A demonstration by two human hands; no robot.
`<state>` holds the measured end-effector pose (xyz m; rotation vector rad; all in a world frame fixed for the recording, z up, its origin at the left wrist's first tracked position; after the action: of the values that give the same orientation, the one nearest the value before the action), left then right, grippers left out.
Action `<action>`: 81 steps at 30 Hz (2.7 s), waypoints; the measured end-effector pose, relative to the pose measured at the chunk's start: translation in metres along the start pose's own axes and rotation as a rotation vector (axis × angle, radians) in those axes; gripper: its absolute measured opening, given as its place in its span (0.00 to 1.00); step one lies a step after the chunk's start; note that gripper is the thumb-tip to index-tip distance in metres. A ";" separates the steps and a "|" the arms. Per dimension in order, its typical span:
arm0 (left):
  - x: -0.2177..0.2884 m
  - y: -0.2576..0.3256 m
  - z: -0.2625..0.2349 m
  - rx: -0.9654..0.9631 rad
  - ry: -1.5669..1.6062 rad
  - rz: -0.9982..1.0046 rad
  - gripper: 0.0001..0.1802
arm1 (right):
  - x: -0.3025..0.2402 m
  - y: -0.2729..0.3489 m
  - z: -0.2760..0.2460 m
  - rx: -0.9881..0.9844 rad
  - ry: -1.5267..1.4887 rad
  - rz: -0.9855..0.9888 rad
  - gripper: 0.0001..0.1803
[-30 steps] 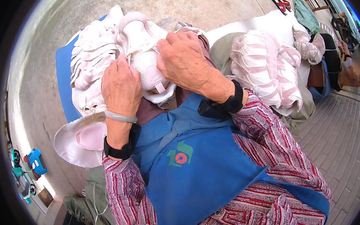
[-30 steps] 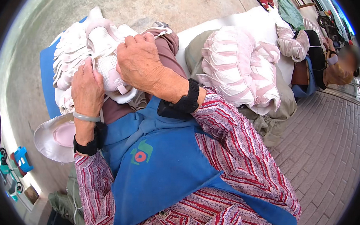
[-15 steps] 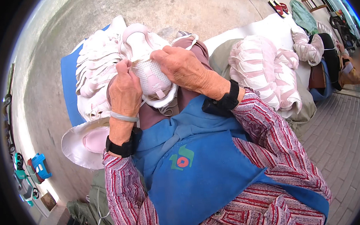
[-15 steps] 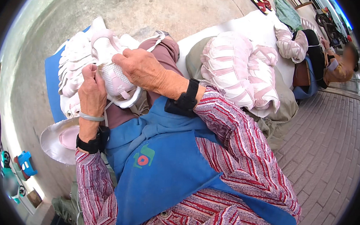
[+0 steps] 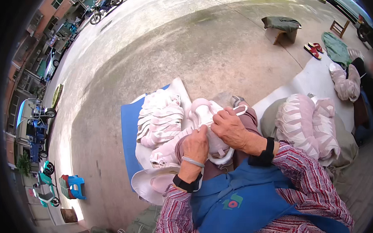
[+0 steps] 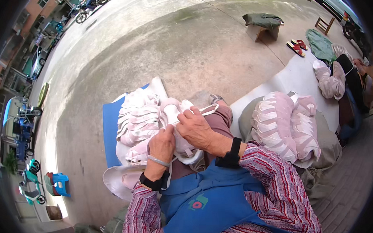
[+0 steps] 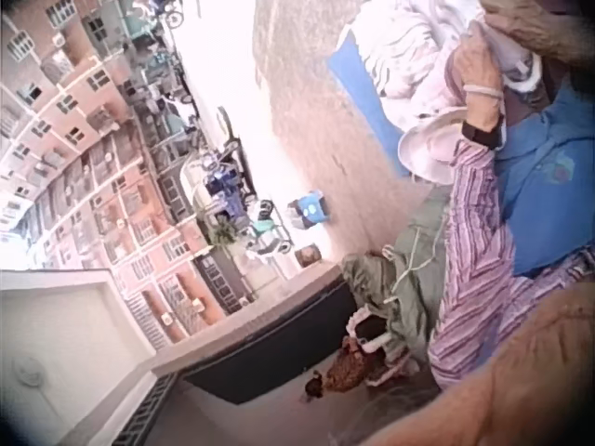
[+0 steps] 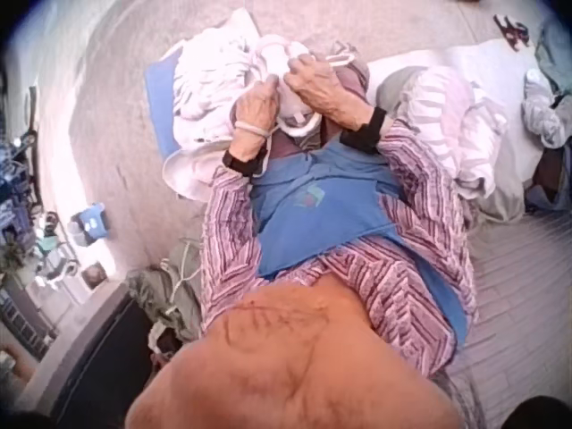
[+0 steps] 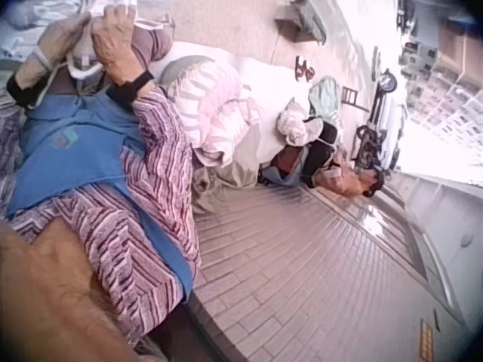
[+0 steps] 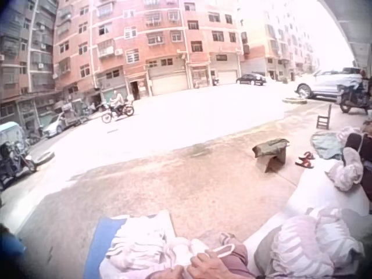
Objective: The recorder is lacing several pairs of white athletic shoes while sitting in a workspace.
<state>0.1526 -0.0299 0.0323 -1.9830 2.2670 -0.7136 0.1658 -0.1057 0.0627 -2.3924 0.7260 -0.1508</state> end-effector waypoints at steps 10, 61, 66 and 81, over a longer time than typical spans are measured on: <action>-0.025 0.002 0.009 0.015 0.284 -0.168 0.13 | -0.018 0.002 -0.010 -0.068 -0.794 0.296 0.08; 0.082 0.054 -0.014 -0.596 1.203 -0.252 0.19 | -0.008 0.116 0.027 -0.574 -1.709 1.403 0.24; 0.157 0.086 -0.029 -0.740 1.126 0.154 0.14 | -0.041 0.084 0.041 -0.505 -2.153 1.400 0.19; -0.033 0.041 -0.003 0.008 0.858 -0.551 0.08 | -0.024 0.100 -0.044 -0.992 -1.790 0.644 0.15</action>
<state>0.1191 0.0053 0.0110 -2.6782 1.9513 -1.9272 0.0868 -0.1821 0.0393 -1.6674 0.5172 2.6173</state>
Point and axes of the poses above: each hand's wrist, its own y-axis away from the middle knuckle, its own z-axis out of the palm, x = y × z, the point moved 10 cm from there along -y, towards the middle knuckle, and after that the axes turned 7 degrees about x, right-handed, at the moved point
